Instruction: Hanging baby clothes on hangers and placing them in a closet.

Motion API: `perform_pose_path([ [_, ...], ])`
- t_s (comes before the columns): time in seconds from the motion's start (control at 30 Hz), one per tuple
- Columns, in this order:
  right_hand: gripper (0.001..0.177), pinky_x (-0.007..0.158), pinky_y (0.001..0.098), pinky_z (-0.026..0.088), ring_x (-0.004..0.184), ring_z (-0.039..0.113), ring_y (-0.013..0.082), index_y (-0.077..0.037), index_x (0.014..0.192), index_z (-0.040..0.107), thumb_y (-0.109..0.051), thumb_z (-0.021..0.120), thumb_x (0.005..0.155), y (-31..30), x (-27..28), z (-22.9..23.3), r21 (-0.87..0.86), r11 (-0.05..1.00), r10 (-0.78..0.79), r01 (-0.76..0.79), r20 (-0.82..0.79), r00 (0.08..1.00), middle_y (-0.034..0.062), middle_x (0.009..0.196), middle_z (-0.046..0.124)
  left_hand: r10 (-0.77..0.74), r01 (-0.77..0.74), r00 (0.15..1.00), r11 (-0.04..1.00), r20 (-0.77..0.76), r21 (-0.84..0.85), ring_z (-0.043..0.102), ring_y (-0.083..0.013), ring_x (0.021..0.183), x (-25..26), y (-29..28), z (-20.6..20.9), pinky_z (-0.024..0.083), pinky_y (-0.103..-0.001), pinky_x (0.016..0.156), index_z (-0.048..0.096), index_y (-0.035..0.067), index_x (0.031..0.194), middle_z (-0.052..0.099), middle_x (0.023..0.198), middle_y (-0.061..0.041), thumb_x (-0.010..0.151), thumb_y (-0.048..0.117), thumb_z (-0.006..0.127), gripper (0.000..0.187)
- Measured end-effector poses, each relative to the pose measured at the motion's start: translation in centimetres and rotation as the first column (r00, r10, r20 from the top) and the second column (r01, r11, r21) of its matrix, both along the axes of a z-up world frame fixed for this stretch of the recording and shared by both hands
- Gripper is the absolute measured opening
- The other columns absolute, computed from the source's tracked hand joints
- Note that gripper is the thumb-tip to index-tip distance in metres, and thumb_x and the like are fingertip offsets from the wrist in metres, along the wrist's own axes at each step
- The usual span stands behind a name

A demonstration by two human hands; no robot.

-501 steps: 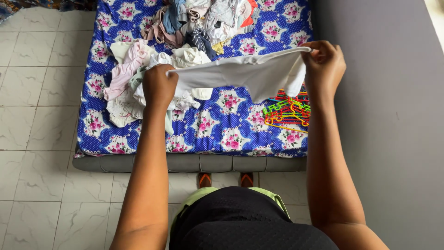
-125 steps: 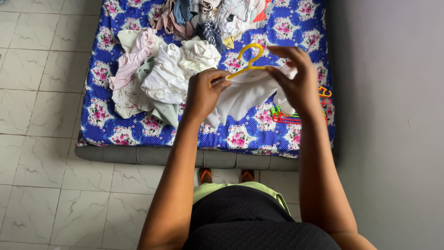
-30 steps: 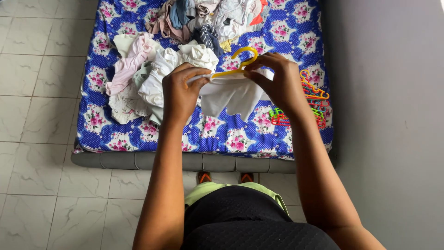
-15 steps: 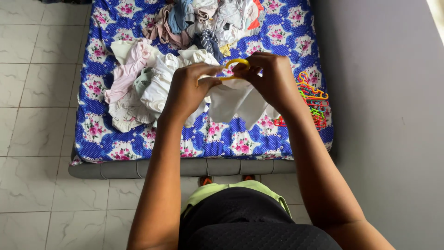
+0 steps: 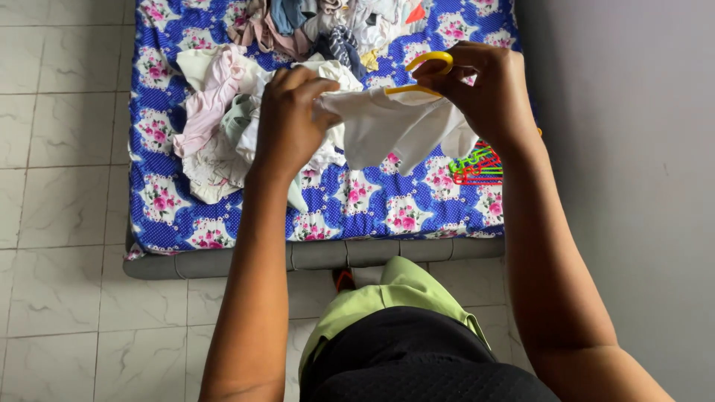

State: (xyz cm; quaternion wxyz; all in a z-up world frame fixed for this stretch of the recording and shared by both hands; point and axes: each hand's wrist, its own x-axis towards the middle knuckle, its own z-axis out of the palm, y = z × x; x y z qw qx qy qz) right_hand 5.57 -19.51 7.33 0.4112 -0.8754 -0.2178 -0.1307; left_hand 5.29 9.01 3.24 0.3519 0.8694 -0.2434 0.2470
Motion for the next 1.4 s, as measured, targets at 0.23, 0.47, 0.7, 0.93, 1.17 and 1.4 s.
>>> perform_pose_path([
  [0.23, 0.020, 0.086, 0.0303, 0.058, 0.093, 0.072, 0.0137, 0.000, 0.112, 0.076, -0.009, 0.083, 0.096, 0.1, 0.7, 1.1, 0.041, 0.986, 0.165, -0.162, -0.072, 0.984, 0.0083, 0.103, 0.075, -0.055, 0.054, 0.998, 0.998, -0.013, -0.045, 0.071, -0.0315, 0.090, -0.5, -4.1, 0.2, 0.053, -0.041, 0.080, 0.078, 0.003, 0.100, 0.074, 0.095, -0.011, 0.082, 0.005, 0.081, 0.018],
  [0.47, 0.033, 0.100, 0.0309, 0.054, 0.109, 0.070, 0.0121, -0.006, 0.126, 0.072, -0.026, 0.069, 0.100, -5.2, 2.2, 1.0, 0.175, 0.941, 0.336, -0.290, -0.389, 0.858, 0.0053, 0.115, 0.076, 0.016, -0.063, 0.970, 0.980, -0.244, -0.186, 0.075, -0.0224, 0.081, -2.0, -5.8, 1.1, 0.057, -0.033, 0.072, 0.077, 0.003, 0.104, 0.077, 0.095, -0.012, 0.088, 0.003, 0.077, 0.016],
  [0.7, 0.039, 0.097, 0.0323, 0.053, 0.106, 0.069, 0.0145, -0.003, 0.121, 0.074, -0.036, 0.067, 0.100, -11.1, 6.9, -5.3, 0.071, 0.955, 0.274, -0.287, -0.573, 0.772, 0.0048, 0.111, 0.078, 0.047, -0.121, 0.959, 0.959, -0.279, -0.256, 0.076, -0.0186, 0.084, -3.9, -7.2, 0.7, 0.058, -0.029, 0.073, 0.077, 0.003, 0.107, 0.077, 0.095, -0.011, 0.089, 0.001, 0.075, 0.018],
  [0.93, 0.027, 0.090, 0.0332, 0.054, 0.096, 0.068, 0.0161, -0.004, 0.109, 0.078, -0.018, 0.087, 0.088, -10.9, 5.1, -4.0, 0.116, 0.957, 0.288, -0.265, -0.311, 0.906, 0.0065, 0.102, 0.076, 0.179, -0.230, 0.959, 0.944, -0.218, -0.237, 0.074, -0.0186, 0.081, -5.7, -8.3, 0.4, 0.057, -0.030, 0.073, 0.077, 0.001, 0.105, 0.077, 0.096, -0.012, 0.089, 0.000, 0.077, 0.015],
  [1.17, 0.030, 0.089, 0.0341, 0.053, 0.098, 0.072, 0.0175, -0.012, 0.115, 0.078, -0.008, 0.087, 0.086, -11.3, 4.6, -3.8, -0.063, 0.944, 0.325, -0.325, -0.005, 0.946, 0.0038, 0.106, 0.076, 0.293, -0.331, 0.938, 0.915, -0.185, -0.229, 0.074, -0.0196, 0.082, -7.0, -9.8, 0.7, 0.056, -0.030, 0.071, 0.078, 0.003, 0.105, 0.077, 0.098, -0.012, 0.087, 0.000, 0.079, 0.018],
  [1.4, 0.035, 0.092, 0.0373, 0.054, 0.104, 0.069, 0.0274, -0.008, 0.120, 0.077, -0.011, 0.090, 0.087, -8.5, 3.2, -1.1, -0.126, 0.874, 0.486, -0.470, 0.165, 0.858, 0.0102, 0.114, 0.074, 0.325, -0.375, 0.918, 0.898, -0.228, -0.231, 0.074, -0.0187, 0.082, -8.1, -10.0, 0.3, 0.057, -0.029, 0.072, 0.078, 0.002, 0.106, 0.078, 0.098, -0.011, 0.089, 0.000, 0.079, 0.017],
])
